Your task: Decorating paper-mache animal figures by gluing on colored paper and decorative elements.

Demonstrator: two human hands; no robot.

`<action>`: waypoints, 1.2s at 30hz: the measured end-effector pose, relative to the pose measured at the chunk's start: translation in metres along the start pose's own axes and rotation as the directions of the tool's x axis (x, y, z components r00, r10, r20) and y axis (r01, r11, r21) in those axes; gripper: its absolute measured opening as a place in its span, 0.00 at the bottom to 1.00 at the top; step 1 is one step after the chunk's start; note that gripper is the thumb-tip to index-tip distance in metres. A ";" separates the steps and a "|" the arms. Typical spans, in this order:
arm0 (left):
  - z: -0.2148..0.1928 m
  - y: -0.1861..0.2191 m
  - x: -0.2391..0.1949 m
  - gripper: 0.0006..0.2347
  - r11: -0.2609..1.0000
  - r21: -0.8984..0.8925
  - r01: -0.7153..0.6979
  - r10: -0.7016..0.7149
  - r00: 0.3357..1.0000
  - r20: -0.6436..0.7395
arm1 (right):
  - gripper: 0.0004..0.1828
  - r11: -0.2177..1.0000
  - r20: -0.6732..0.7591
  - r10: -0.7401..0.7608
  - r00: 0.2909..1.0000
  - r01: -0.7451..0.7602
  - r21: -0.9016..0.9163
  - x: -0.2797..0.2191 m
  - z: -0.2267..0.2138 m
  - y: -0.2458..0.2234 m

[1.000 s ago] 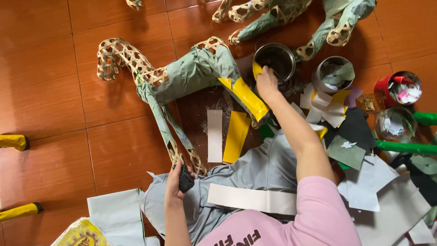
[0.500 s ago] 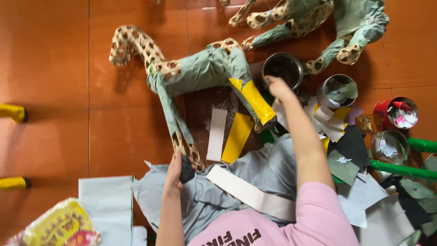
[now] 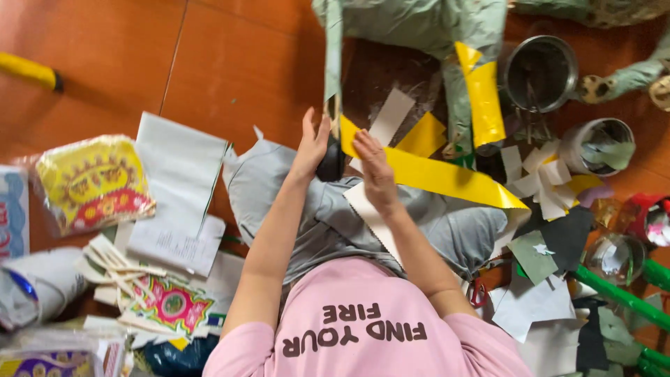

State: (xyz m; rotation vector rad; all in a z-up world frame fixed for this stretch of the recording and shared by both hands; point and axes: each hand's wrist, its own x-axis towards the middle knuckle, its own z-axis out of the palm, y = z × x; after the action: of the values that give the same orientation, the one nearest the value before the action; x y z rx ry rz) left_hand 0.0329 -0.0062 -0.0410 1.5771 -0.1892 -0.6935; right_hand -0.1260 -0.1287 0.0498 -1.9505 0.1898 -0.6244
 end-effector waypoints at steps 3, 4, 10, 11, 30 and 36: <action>-0.017 0.027 -0.024 0.24 0.987 -0.132 -0.093 0.070 0.983 -0.168 | 0.22 0.998 0.010 0.066 0.998 -0.066 -0.017 -0.002 0.036 -0.020; -0.026 0.043 -0.039 0.21 0.990 -0.113 -0.090 0.063 0.974 -0.219 | 0.22 0.996 0.023 0.014 1.000 -0.012 -0.089 -0.002 0.040 -0.020; -0.030 0.048 -0.075 0.15 0.999 -0.030 -0.024 0.018 0.981 -0.194 | 0.28 0.952 0.230 -0.106 0.967 0.165 -0.257 0.020 0.029 -0.042; -0.028 0.047 -0.076 0.12 0.998 -0.048 -0.030 0.021 0.983 -0.183 | 0.30 0.945 0.239 -0.141 0.961 0.203 -0.257 0.024 0.025 -0.052; -0.040 0.031 -0.083 0.08 0.889 -0.398 0.225 -0.270 0.961 -0.059 | 0.10 0.200 0.100 0.724 0.683 -0.347 0.916 -0.024 0.038 0.015; -0.039 0.004 -0.076 0.08 0.811 -0.498 0.307 -0.373 0.927 -0.037 | 0.09 0.390 0.033 0.690 0.723 -0.409 0.825 -0.017 0.038 0.005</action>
State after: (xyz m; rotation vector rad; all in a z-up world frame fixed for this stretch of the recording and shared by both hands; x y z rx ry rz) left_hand -0.0063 0.0654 -0.0140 1.1673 0.3613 -0.8340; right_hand -0.1202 -0.0943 0.0269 -0.7785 0.6433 -0.4285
